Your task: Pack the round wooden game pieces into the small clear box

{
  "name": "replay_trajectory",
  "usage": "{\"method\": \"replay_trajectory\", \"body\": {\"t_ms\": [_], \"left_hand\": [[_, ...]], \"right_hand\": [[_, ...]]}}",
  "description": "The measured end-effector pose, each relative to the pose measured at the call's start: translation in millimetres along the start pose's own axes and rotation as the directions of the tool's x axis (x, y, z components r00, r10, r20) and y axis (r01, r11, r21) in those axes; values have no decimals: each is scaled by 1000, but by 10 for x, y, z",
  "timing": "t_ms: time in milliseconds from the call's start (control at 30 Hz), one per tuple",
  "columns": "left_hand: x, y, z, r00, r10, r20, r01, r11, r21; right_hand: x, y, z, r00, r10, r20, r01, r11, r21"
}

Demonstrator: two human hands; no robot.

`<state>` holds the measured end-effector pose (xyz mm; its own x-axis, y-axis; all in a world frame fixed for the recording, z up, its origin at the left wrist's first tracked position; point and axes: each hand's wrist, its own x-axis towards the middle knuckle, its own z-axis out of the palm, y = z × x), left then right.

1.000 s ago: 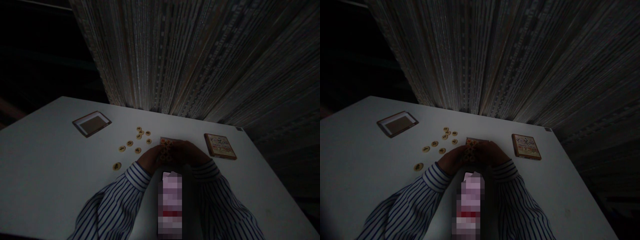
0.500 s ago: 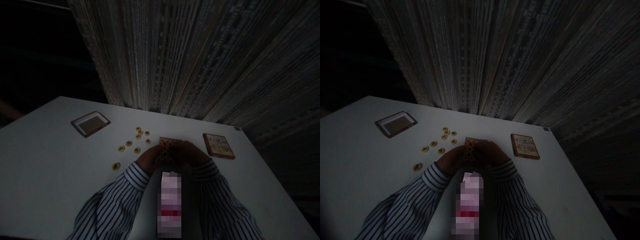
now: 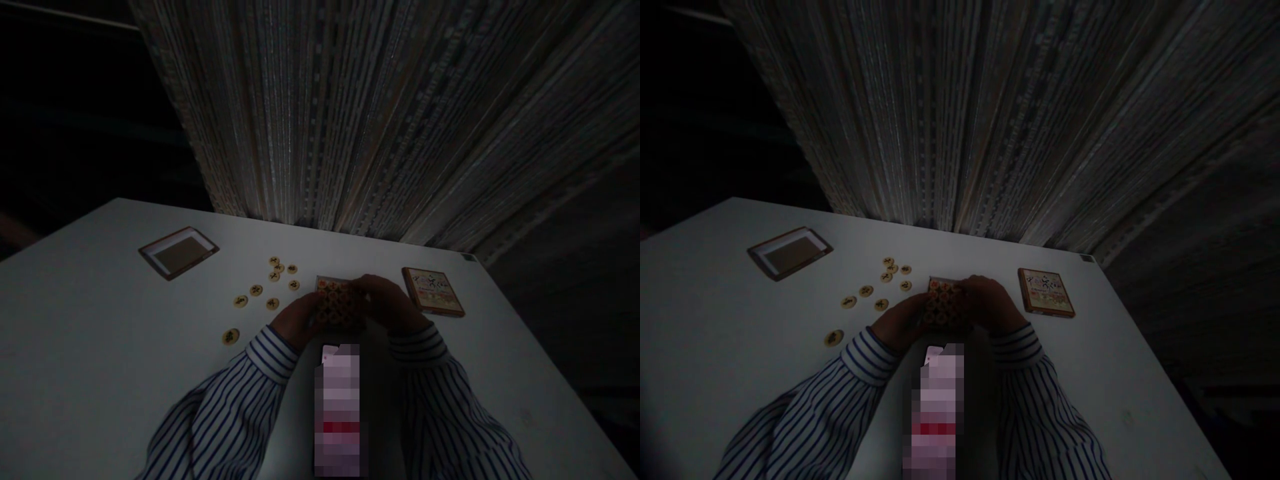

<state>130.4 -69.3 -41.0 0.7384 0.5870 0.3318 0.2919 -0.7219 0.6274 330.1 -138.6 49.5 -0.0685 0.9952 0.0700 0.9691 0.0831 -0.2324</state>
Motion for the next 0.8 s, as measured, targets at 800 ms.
{"method": "replay_trajectory", "body": {"t_ms": [800], "left_hand": [[5, -17, -6, 998, -52, 23, 53, 998, -28]], "right_hand": [[-576, -51, 370, 978, 209, -9, -178, 853, 491]]}}
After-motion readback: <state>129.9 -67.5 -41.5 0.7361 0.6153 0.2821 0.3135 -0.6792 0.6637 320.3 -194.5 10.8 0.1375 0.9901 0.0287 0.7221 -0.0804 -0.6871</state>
